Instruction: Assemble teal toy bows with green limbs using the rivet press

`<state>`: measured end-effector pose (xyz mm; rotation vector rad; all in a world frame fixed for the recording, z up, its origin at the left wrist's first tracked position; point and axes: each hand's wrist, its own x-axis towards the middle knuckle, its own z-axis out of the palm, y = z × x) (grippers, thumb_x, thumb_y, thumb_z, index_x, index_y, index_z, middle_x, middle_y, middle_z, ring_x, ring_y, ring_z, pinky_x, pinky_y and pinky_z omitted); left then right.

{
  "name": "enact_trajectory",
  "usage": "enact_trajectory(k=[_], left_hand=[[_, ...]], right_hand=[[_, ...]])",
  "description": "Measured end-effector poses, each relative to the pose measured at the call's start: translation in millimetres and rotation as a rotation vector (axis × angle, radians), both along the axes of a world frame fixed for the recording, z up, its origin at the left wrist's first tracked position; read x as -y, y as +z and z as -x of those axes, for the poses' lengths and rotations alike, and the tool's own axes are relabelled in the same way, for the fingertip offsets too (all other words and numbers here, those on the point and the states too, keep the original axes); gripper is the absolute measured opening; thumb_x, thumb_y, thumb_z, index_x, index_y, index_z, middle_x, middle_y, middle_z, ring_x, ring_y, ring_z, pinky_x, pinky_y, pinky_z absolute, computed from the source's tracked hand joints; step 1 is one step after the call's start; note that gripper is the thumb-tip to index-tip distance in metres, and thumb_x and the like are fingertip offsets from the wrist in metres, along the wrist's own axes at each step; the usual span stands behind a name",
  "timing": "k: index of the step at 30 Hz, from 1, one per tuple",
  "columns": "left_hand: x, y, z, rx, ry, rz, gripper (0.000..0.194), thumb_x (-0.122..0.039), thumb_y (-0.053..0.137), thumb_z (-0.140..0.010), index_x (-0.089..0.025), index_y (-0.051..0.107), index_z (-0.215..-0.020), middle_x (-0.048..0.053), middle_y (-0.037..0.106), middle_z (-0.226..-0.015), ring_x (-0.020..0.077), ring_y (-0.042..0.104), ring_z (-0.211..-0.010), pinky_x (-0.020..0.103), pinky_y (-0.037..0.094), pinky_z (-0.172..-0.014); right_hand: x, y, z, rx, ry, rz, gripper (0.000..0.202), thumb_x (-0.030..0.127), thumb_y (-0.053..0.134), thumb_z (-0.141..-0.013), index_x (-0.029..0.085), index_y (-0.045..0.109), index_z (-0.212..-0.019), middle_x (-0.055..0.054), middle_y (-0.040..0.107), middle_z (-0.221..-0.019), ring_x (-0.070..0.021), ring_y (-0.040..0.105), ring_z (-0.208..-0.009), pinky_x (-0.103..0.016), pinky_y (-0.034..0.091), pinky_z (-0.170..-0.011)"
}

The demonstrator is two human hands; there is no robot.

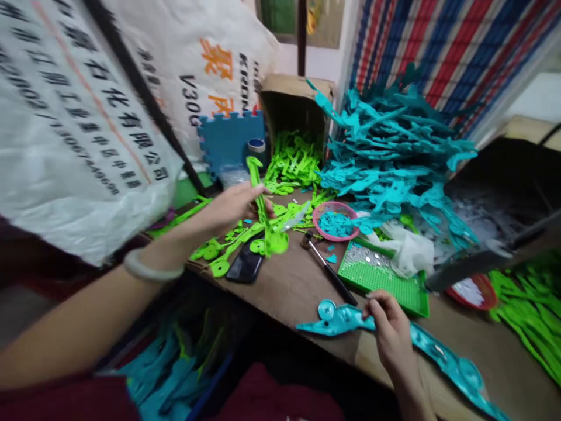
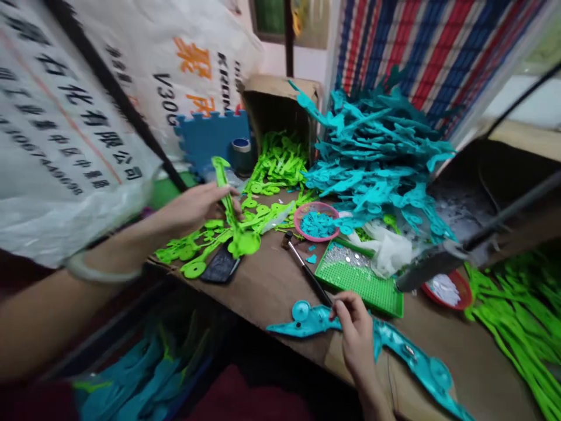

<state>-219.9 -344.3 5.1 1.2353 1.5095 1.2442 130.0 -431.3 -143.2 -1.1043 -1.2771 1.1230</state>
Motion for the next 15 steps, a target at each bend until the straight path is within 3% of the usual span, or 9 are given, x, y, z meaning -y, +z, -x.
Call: enact_trajectory(k=[3, 5, 8, 10, 12, 13, 15], left_hand=[[38, -47.5, -92, 0.336, -0.163, 0.166, 0.030, -0.047, 0.052, -0.098, -0.019, 0.055, -0.089, -0.008, 0.036, -0.060, 0.0084, 0.035, -0.047, 0.021, 0.038, -0.050], [76, -84.3, -143, 0.452, -0.265, 0.287, 0.036, -0.052, 0.061, -0.091, -0.018, 0.053, -0.083, -0.009, 0.031, -0.061, 0.0065, 0.029, -0.047, 0.018, 0.033, -0.046], [130, -124.3, -177, 0.472, -0.380, 0.420, 0.038, -0.051, 0.075, -0.081, -0.019, 0.057, -0.089, -0.007, 0.035, -0.063, 0.0080, 0.033, -0.049, 0.018, 0.029, -0.044], [146, -137.8, -179, 0.096, -0.394, 0.224, 0.030, -0.045, 0.073, -0.083, -0.021, 0.063, -0.097, -0.001, 0.053, -0.074, 0.0148, 0.053, -0.065, 0.023, 0.045, -0.054], [145, -143.5, -175, -0.324, -0.424, -0.019, 0.029, -0.041, 0.067, -0.088, -0.024, 0.066, -0.111, 0.008, 0.066, -0.108, 0.0259, 0.065, -0.098, 0.032, 0.056, -0.075], [141, -144.5, -174, -0.508, -0.461, -0.090, 0.033, -0.039, 0.064, -0.090, -0.025, 0.065, -0.119, 0.011, 0.064, -0.126, 0.0304, 0.064, -0.111, 0.037, 0.057, -0.083], [130, -145.0, -173, -0.807, -0.558, -0.095, 0.042, -0.037, 0.059, -0.092, -0.024, 0.060, -0.132, 0.014, 0.056, -0.145, 0.0349, 0.067, -0.111, 0.043, 0.059, -0.081]], right_hand=[[10, 18.2, 19, 0.037, 0.075, -0.135, 0.018, 0.037, 0.058, -0.095, 0.021, 0.064, -0.089, 0.003, 0.058, -0.070, -0.0120, 0.056, -0.064, -0.025, 0.046, -0.062], [15, 19.3, 22, 0.067, 0.083, -0.173, 0.014, 0.033, 0.057, -0.095, 0.021, 0.063, -0.090, 0.001, 0.060, -0.080, -0.0113, 0.056, -0.069, -0.025, 0.046, -0.065], [10, 8.1, 8, -0.035, -0.012, -0.021, 0.015, 0.036, 0.061, -0.091, 0.021, 0.060, -0.091, 0.002, 0.059, -0.077, -0.0107, 0.054, -0.067, -0.025, 0.046, -0.065], [-2, -0.7, -9, -0.183, -0.081, 0.153, 0.024, 0.042, 0.068, -0.083, 0.021, 0.057, -0.089, 0.006, 0.055, -0.069, -0.0098, 0.053, -0.062, -0.024, 0.046, -0.062], [-17, -6.0, -23, -0.277, -0.103, 0.260, 0.032, 0.046, 0.073, -0.075, 0.021, 0.055, -0.086, 0.007, 0.053, -0.067, -0.0090, 0.053, -0.060, -0.023, 0.046, -0.058], [-26, -6.7, -28, -0.295, -0.095, 0.284, 0.034, 0.046, 0.075, -0.073, 0.021, 0.055, -0.085, 0.007, 0.053, -0.067, -0.0088, 0.053, -0.060, -0.023, 0.046, -0.057], [-42, -3.4, -35, -0.325, -0.068, 0.313, 0.034, 0.043, 0.077, -0.071, 0.021, 0.055, -0.084, 0.007, 0.052, -0.067, -0.0085, 0.051, -0.058, -0.022, 0.045, -0.054]])
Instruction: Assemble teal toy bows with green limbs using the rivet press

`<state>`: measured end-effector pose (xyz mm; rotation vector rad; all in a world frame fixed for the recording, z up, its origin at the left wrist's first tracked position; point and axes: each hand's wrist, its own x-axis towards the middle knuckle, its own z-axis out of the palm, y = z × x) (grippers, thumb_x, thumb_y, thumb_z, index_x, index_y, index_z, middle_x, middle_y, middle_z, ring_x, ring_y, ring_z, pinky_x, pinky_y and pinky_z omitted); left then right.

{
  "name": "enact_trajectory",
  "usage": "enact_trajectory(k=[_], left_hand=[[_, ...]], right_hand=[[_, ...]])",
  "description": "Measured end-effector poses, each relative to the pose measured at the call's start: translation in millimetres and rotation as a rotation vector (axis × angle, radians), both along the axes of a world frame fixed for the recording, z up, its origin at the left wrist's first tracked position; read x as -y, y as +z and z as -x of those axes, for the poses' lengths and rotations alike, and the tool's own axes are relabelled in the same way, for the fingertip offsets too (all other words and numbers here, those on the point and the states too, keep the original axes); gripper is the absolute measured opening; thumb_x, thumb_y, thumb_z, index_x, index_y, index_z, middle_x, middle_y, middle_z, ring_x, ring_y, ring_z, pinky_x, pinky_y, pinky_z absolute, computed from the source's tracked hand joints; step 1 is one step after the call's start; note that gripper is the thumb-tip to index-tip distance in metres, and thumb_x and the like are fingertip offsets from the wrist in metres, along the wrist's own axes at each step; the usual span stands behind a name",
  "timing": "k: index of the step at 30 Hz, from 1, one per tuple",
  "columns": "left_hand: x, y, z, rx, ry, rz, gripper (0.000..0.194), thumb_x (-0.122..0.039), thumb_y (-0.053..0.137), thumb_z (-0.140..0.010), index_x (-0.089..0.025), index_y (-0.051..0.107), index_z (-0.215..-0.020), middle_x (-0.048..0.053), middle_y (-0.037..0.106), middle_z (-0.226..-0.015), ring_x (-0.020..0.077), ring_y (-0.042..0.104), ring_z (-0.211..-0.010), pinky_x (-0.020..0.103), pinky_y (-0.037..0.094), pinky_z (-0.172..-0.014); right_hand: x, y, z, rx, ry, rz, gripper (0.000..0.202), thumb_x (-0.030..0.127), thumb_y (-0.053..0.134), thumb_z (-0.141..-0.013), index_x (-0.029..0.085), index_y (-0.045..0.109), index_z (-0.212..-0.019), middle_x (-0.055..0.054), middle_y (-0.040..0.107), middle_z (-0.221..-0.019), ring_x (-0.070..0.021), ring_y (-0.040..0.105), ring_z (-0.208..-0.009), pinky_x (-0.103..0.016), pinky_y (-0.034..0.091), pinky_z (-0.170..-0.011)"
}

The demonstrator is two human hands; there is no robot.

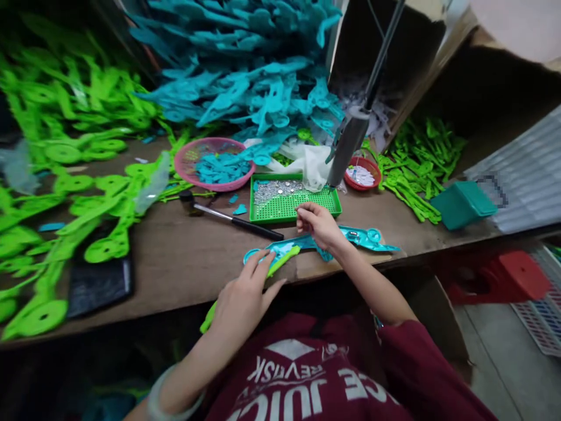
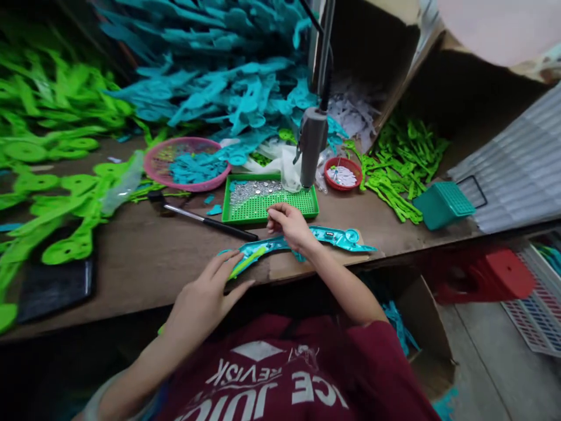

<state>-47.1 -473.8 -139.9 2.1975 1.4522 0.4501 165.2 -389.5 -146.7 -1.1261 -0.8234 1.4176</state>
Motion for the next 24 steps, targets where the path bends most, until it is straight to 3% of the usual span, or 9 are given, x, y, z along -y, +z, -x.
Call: enact_trajectory(k=[2, 5, 10, 13, 16, 18, 21, 23, 24], left_hand=[[-9, 0.4, -1, -0.238, -0.056, 0.042, 0.043, -0.031, 0.053, -0.095, -0.022, 0.060, -0.136, 0.016, 0.053, -0.150, 0.0349, 0.073, -0.095, 0.046, 0.060, -0.072], [-16, 2.2, -1, -0.420, -0.102, 0.064, 0.043, -0.020, 0.038, -0.097, -0.021, 0.065, -0.131, 0.014, 0.052, -0.153, 0.0349, 0.075, -0.086, 0.051, 0.060, -0.070], [-19, 3.0, -2, -0.490, -0.163, 0.062, 0.049, -0.015, 0.032, -0.096, -0.021, 0.067, -0.129, 0.010, 0.054, -0.153, 0.0357, 0.075, -0.086, 0.050, 0.060, -0.068], [-23, 0.3, -2, -0.432, -0.166, 0.103, 0.048, -0.016, 0.032, -0.094, -0.020, 0.067, -0.127, 0.012, 0.054, -0.152, 0.0365, 0.074, -0.086, 0.052, 0.059, -0.070], [-31, 5.2, 7, -0.134, -0.093, 0.129, 0.041, -0.027, 0.041, -0.091, -0.020, 0.065, -0.124, 0.015, 0.061, -0.140, 0.0362, 0.070, -0.098, 0.049, 0.056, -0.079], [-36, 16.5, 18, 0.185, 0.010, 0.192, 0.037, -0.037, 0.049, -0.089, -0.021, 0.063, -0.119, 0.012, 0.068, -0.112, 0.0306, 0.067, -0.096, 0.040, 0.054, -0.076], [-36, 37.6, 28, 0.622, 0.105, 0.610, 0.035, -0.043, 0.055, -0.085, -0.022, 0.060, -0.112, -0.003, 0.048, -0.066, 0.0155, 0.047, -0.057, 0.026, 0.037, -0.051], [-31, 45.9, 26, 0.834, 0.076, 0.937, 0.029, -0.036, 0.060, -0.079, -0.020, 0.059, -0.103, -0.008, 0.035, -0.059, 0.0090, 0.028, -0.048, 0.022, 0.023, -0.046], [-28, 47.0, 21, 0.916, 0.060, 1.045, 0.025, -0.031, 0.062, -0.075, -0.020, 0.059, -0.098, -0.008, 0.036, -0.060, 0.0070, 0.025, -0.048, 0.020, 0.020, -0.046]], right_hand=[[-13, 8.8, -6, -0.044, 0.005, 0.011, 0.030, 0.038, 0.076, -0.073, 0.021, 0.054, -0.084, 0.007, 0.051, -0.066, -0.0078, 0.048, -0.056, -0.021, 0.041, -0.051], [-26, 29.6, -19, -0.098, -0.039, -0.004, 0.019, 0.029, 0.067, -0.082, 0.022, 0.049, -0.083, 0.007, 0.048, -0.069, -0.0059, 0.040, -0.054, -0.019, 0.033, -0.048], [-28, 69.1, -36, -0.248, -0.163, -0.161, 0.009, 0.021, 0.053, -0.089, 0.023, 0.046, -0.084, 0.006, 0.045, -0.074, -0.0054, 0.027, -0.053, -0.020, 0.020, -0.045], [-16, 83.4, -28, -0.120, -0.028, -0.261, 0.014, 0.029, 0.063, -0.085, 0.024, 0.050, -0.087, 0.006, 0.046, -0.075, -0.0051, 0.029, -0.053, -0.021, 0.019, -0.044], [2, 88.1, -13, 0.187, 0.271, -0.304, 0.022, 0.039, 0.069, -0.084, 0.023, 0.055, -0.084, 0.005, 0.050, -0.074, -0.0060, 0.041, -0.056, -0.021, 0.030, -0.047], [14, 87.9, -4, 0.369, 0.418, -0.350, 0.020, 0.038, 0.067, -0.088, 0.021, 0.058, -0.082, 0.003, 0.052, -0.078, -0.0072, 0.048, -0.062, -0.022, 0.039, -0.053], [30, 83.9, 5, 0.422, 0.518, -0.398, 0.017, 0.036, 0.061, -0.093, 0.020, 0.062, -0.089, -0.003, 0.053, -0.103, -0.0073, 0.053, -0.070, -0.023, 0.048, -0.059], [36, 78.8, 11, 0.437, 0.599, -0.390, 0.015, 0.035, 0.058, -0.095, 0.020, 0.062, -0.092, -0.004, 0.050, -0.112, -0.0073, 0.055, -0.071, -0.024, 0.052, -0.059], [39, 75.6, 14, 0.474, 0.623, -0.389, 0.014, 0.033, 0.057, -0.096, 0.020, 0.061, -0.091, -0.004, 0.050, -0.111, -0.0077, 0.055, -0.072, -0.024, 0.053, -0.060]])
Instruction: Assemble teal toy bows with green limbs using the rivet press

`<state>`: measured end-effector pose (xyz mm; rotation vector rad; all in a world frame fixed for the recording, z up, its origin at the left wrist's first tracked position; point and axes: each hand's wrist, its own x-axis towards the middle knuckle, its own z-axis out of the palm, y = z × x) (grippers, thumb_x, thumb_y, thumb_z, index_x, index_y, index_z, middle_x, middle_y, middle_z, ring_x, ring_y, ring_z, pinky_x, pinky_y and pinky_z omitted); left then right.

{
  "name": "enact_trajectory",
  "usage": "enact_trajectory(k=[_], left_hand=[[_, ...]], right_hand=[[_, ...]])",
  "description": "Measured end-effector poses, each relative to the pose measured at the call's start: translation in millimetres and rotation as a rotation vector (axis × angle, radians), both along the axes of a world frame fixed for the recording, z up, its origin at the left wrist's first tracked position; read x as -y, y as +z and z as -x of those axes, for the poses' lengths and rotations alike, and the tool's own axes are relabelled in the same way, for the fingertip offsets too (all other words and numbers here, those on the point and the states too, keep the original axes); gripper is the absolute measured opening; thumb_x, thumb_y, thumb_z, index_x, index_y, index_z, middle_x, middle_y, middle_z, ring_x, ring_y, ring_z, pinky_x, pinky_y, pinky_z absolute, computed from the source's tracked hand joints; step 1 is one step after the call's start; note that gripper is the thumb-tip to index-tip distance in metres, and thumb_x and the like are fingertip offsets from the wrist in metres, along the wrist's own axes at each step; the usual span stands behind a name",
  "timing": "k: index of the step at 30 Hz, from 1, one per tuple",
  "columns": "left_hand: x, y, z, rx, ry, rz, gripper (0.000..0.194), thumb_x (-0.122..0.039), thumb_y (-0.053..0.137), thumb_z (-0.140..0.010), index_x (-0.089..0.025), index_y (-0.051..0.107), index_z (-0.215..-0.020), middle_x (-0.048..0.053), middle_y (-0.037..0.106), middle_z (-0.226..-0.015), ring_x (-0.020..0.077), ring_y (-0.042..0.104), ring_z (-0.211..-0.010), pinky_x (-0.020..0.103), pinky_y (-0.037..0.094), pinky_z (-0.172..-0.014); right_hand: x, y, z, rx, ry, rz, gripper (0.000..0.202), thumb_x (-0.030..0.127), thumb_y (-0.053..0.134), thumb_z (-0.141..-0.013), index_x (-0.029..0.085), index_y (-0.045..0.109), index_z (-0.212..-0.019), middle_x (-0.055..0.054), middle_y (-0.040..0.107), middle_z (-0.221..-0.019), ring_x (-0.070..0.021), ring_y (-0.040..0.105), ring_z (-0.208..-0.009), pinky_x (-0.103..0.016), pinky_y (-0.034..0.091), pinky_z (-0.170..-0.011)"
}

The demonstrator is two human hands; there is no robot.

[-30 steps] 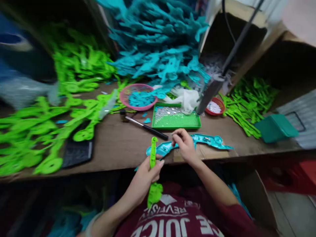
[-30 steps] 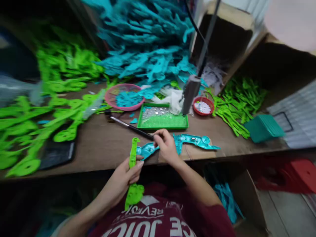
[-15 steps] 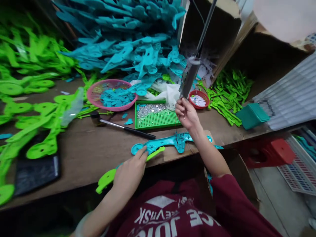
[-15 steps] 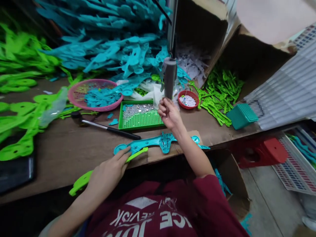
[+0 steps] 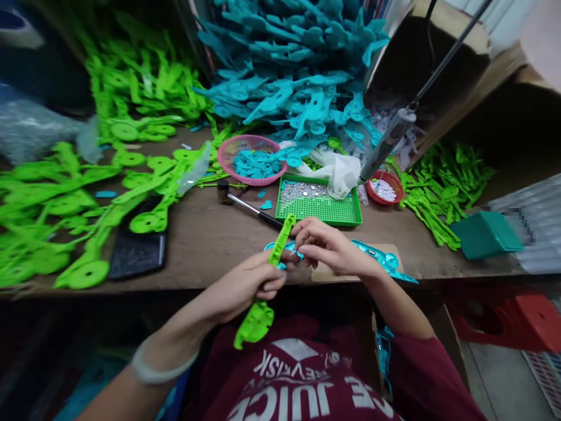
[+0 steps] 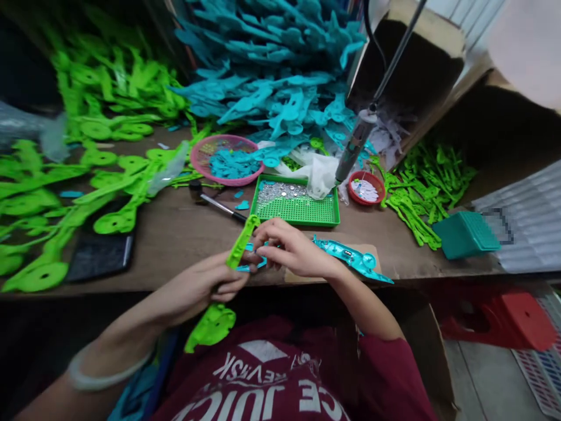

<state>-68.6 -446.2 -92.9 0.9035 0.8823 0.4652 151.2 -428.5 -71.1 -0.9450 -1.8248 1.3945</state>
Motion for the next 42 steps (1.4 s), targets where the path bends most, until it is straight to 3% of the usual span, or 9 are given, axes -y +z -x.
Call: enact_trajectory(k=[3, 8, 12, 18, 22, 25, 28, 34, 42], left_hand=[[11, -7.3, -15, 0.161, 0.038, 0.147, 0.022, -0.021, 0.064, -0.068, -0.017, 0.057, -0.089, -0.005, 0.047, -0.070, 0.0029, 0.024, -0.050, 0.018, 0.015, -0.045], [31, -29.2, -28, 0.270, 0.046, 0.278, 0.024, -0.014, 0.061, -0.063, -0.016, 0.058, -0.087, -0.005, 0.049, -0.074, -0.0009, 0.021, -0.046, 0.017, 0.009, -0.043], [55, -38.6, -32, 0.304, 0.003, 0.346, 0.027, -0.012, 0.059, -0.062, -0.017, 0.056, -0.089, -0.004, 0.053, -0.079, -0.0013, 0.022, -0.045, 0.017, 0.010, -0.044], [95, -47.4, -20, 0.110, -0.125, 0.117, 0.032, -0.036, 0.069, -0.083, -0.021, 0.058, -0.109, 0.002, 0.065, -0.092, 0.0157, 0.063, -0.083, 0.030, 0.048, -0.074], [88, -46.1, -14, -0.048, 0.108, -0.038, 0.040, -0.051, 0.061, -0.089, -0.022, 0.052, -0.115, -0.002, 0.061, -0.080, 0.0172, 0.061, -0.072, 0.033, 0.049, -0.071], [70, -38.3, -20, -0.090, 0.261, -0.178, 0.039, -0.043, 0.059, -0.089, -0.023, 0.050, -0.121, -0.003, 0.058, -0.084, 0.0158, 0.059, -0.074, 0.034, 0.051, -0.077], [58, -32.2, -28, -0.104, 0.236, -0.294, 0.030, -0.034, 0.052, -0.090, -0.022, 0.053, -0.118, -0.001, 0.060, -0.085, 0.0166, 0.058, -0.077, 0.034, 0.050, -0.079], [48, -36.2, -35, -0.163, 0.203, -0.465, 0.043, -0.030, 0.048, -0.090, -0.021, 0.051, -0.132, 0.008, 0.062, -0.130, 0.0240, 0.055, -0.123, 0.039, 0.040, -0.110], [44, -43.7, -35, -0.054, 0.181, -0.431, 0.045, -0.030, 0.048, -0.091, -0.019, 0.059, -0.133, 0.006, 0.070, -0.116, 0.0229, 0.063, -0.099, 0.036, 0.051, -0.093]], right_hand=[[9, -11.5, 7, 0.093, -0.049, 0.013, 0.010, 0.029, 0.058, -0.093, 0.020, 0.061, -0.089, -0.003, 0.050, -0.101, -0.0092, 0.055, -0.073, -0.021, 0.051, -0.056], [32, -30.1, 7, -0.038, -0.171, 0.301, 0.016, 0.035, 0.061, -0.089, 0.021, 0.055, -0.087, 0.003, 0.051, -0.083, -0.0060, 0.054, -0.056, -0.018, 0.047, -0.046], [52, -40.3, 5, -0.087, -0.233, 0.353, 0.022, 0.041, 0.063, -0.089, 0.021, 0.053, -0.089, 0.005, 0.054, -0.069, -0.0080, 0.057, -0.052, -0.016, 0.042, -0.040], [66, -40.2, -7, -0.015, -0.360, 0.236, 0.021, 0.041, 0.061, -0.092, 0.020, 0.057, -0.089, 0.001, 0.057, -0.082, -0.0072, 0.056, -0.056, -0.017, 0.043, -0.040], [63, -27.5, -6, -0.016, -0.702, -0.012, 0.016, 0.037, 0.061, -0.092, 0.022, 0.060, -0.090, -0.003, 0.059, -0.094, -0.0092, 0.058, -0.066, -0.020, 0.047, -0.049], [62, -19.8, 10, -0.106, -0.529, 0.185, 0.020, 0.041, 0.066, -0.089, 0.022, 0.060, -0.087, 0.002, 0.060, -0.073, -0.0084, 0.052, -0.053, -0.022, 0.043, -0.047], [62, -20.0, 26, -0.182, -0.327, 0.371, 0.029, 0.047, 0.072, -0.083, 0.020, 0.060, -0.082, 0.003, 0.061, -0.065, -0.0093, 0.054, -0.049, -0.023, 0.044, -0.047], [57, -25.5, 28, -0.198, -0.341, 0.481, 0.030, 0.041, 0.076, -0.079, 0.019, 0.057, -0.078, 0.005, 0.060, -0.063, -0.0079, 0.056, -0.051, -0.021, 0.044, -0.049], [55, -26.1, 24, -0.152, -0.310, 0.558, 0.023, 0.039, 0.067, -0.081, 0.020, 0.053, -0.079, 0.007, 0.057, -0.051, -0.0077, 0.049, -0.042, -0.017, 0.034, -0.038]])
